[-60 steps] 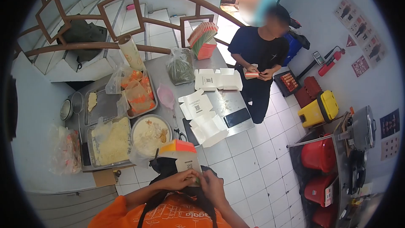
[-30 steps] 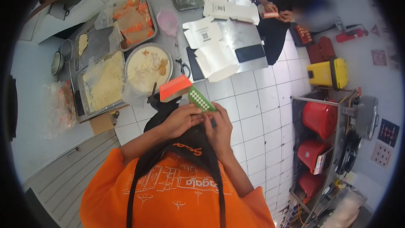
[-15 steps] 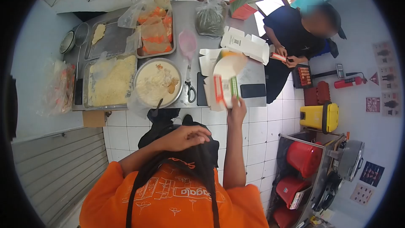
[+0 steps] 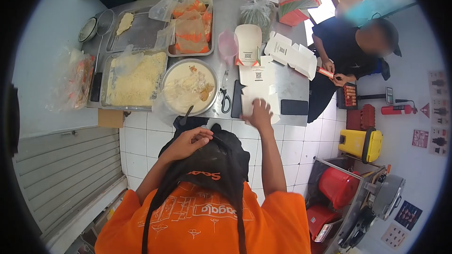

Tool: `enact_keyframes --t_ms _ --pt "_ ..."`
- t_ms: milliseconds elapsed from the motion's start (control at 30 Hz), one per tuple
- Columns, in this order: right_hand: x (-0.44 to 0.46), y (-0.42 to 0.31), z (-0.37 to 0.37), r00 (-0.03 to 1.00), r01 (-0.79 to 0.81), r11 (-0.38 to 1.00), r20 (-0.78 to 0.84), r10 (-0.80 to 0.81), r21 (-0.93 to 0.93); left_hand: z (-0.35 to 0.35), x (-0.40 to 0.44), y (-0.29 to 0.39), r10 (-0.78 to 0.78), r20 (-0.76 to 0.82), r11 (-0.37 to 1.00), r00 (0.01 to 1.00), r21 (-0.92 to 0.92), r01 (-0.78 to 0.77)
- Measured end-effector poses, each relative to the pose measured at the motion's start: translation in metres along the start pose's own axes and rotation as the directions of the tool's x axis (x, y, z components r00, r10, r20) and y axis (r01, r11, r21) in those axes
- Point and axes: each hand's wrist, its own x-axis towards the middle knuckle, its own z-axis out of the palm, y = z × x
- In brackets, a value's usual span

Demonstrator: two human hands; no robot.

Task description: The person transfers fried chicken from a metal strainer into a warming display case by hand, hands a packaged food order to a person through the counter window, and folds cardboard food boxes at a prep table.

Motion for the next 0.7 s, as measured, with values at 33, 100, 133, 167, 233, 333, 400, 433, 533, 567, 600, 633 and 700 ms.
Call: enact_keyframes --t_ms 33,100,133,167,233,333,400,433,533,567,600,633,700 --pt "-0.018 0.007 0.007 0.999 0.048 0.998 0.012 -0.048 -0.05 0.0 0.002 -0.002 0.011 0.01 1.0 1.0 0.01 -0.011" --pt "-0.039 0.029 0.023 0.991 0.134 0.981 0.038 -0.13 -0.141 0.0 0.013 -0.007 0.043 0.066 0.997 0.997 0.063 -0.047" --pt "-0.034 0.049 0.036 0.976 0.213 0.976 -0.027 -0.214 -0.048 0.002 0.017 -0.01 0.051 0.097 0.995 0.994 0.086 -0.06" --pt "-0.022 0.077 0.056 0.954 0.289 0.956 -0.096 -0.284 0.044 0.004 0.022 -0.008 0.04 0.138 0.992 0.99 0.116 -0.056" --pt "-0.011 0.107 0.054 0.916 0.401 0.892 -0.115 -0.384 0.208 0.01 0.038 -0.002 0.014 0.233 0.982 0.972 0.181 -0.057" --pt "0.0 0.108 0.021 0.898 0.424 0.852 -0.022 -0.439 0.306 0.022 0.064 -0.002 -0.03 0.366 0.96 0.93 0.269 -0.075" --pt "0.016 0.111 0.012 0.909 0.335 0.869 0.118 -0.4 0.363 0.032 0.079 -0.01 -0.016 0.425 0.949 0.905 0.29 -0.12" --pt "0.022 0.11 0.009 0.904 0.288 0.875 0.192 -0.383 0.389 0.037 0.085 -0.015 -0.013 0.452 0.944 0.892 0.298 -0.138" --pt "0.029 0.098 -0.004 0.86 0.402 0.901 0.269 -0.433 0.166 0.049 0.097 -0.022 -0.023 0.508 0.946 0.861 0.29 -0.146" --pt "0.033 0.097 -0.003 0.851 0.43 0.89 0.262 -0.456 0.153 0.052 0.096 -0.025 -0.029 0.509 0.95 0.86 0.282 -0.135" --pt "0.035 0.098 -0.003 0.842 0.43 0.892 0.294 -0.453 0.142 0.056 0.095 -0.028 -0.032 0.508 0.955 0.861 0.27 -0.124" --pt "0.038 0.099 -0.003 0.831 0.433 0.892 0.326 -0.451 0.129 0.059 0.095 -0.031 -0.034 0.505 0.96 0.863 0.258 -0.113" --pt "0.045 0.098 -0.009 0.783 0.498 0.859 0.364 -0.504 0.117 0.061 0.089 -0.028 -0.04 0.499 0.969 0.866 0.232 -0.089"
